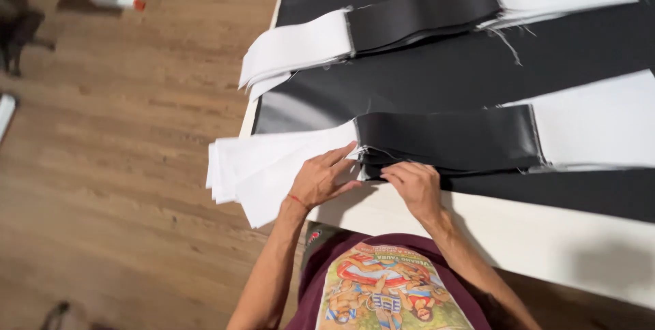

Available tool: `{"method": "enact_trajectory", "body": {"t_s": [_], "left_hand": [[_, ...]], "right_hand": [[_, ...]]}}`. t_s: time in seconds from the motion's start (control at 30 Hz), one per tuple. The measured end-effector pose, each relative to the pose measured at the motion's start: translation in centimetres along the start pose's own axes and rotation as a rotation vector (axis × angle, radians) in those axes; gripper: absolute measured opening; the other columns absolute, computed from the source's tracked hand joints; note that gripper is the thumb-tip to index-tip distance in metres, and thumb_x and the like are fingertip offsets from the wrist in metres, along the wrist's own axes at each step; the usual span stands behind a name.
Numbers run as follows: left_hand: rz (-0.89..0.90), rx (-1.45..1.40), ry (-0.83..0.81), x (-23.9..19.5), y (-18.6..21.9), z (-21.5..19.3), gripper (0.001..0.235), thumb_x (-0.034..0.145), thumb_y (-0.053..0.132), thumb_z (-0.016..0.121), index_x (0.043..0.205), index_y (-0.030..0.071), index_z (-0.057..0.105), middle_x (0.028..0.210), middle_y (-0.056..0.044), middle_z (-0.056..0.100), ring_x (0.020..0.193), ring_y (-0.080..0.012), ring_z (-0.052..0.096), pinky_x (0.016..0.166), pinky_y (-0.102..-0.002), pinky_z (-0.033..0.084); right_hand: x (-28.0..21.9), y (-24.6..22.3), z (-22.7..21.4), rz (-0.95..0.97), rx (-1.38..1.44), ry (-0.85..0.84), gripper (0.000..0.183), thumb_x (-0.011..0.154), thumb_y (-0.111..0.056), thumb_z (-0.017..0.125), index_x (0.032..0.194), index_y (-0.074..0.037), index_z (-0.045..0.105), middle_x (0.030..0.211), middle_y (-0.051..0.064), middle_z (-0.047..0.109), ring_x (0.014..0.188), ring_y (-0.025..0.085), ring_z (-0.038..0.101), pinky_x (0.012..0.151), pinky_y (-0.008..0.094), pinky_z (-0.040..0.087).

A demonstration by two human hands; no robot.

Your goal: Stacking and aligning strips of black and white material on a workbench

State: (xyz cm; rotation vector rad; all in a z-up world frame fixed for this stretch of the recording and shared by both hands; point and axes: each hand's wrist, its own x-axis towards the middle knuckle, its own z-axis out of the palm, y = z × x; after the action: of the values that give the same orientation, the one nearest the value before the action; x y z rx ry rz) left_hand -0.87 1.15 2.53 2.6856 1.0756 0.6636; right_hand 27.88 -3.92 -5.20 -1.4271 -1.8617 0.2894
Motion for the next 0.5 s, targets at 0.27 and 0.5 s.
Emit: {"method": "enact_trajectory", "body": {"t_s": [0.27,0.5], "left_hand": [[0.008,0.148,0.137,0.5,-1.1,3.5,0.014,0.118,0.027,0.066,0.119,0.02,0.078,0.15,-0.003,0.079,0.121,-0.0228,0.083,0.089,-0.038,0.071],[0.118,0.229,0.162,2.1,-2.2,2.9,0.015,0.123,0.024,0.058,0.12,0.023,0.073,0.138,-0.002,0.081,0.11,-0.0203,0.084,0.084,-0.034,0.07]], "right_hand": [[1.1,-3.2,-1.9,-0.257,-0.067,0.249,0.01,0.103,-0.018,0.097,0.102,-0.02,0.087,0.101,-0.006,0.083,0.092,0.024,0.079,0.085,0.041,0.062],[-0.5,0.1,0.0,-0.23,-0.237,-0.041,0.036,0.114,-0.04,0.078,0.144,-0.019,0.083,0.115,0.01,0.081,0.093,0.037,0.081,0.08,0.048,0.063]]}}
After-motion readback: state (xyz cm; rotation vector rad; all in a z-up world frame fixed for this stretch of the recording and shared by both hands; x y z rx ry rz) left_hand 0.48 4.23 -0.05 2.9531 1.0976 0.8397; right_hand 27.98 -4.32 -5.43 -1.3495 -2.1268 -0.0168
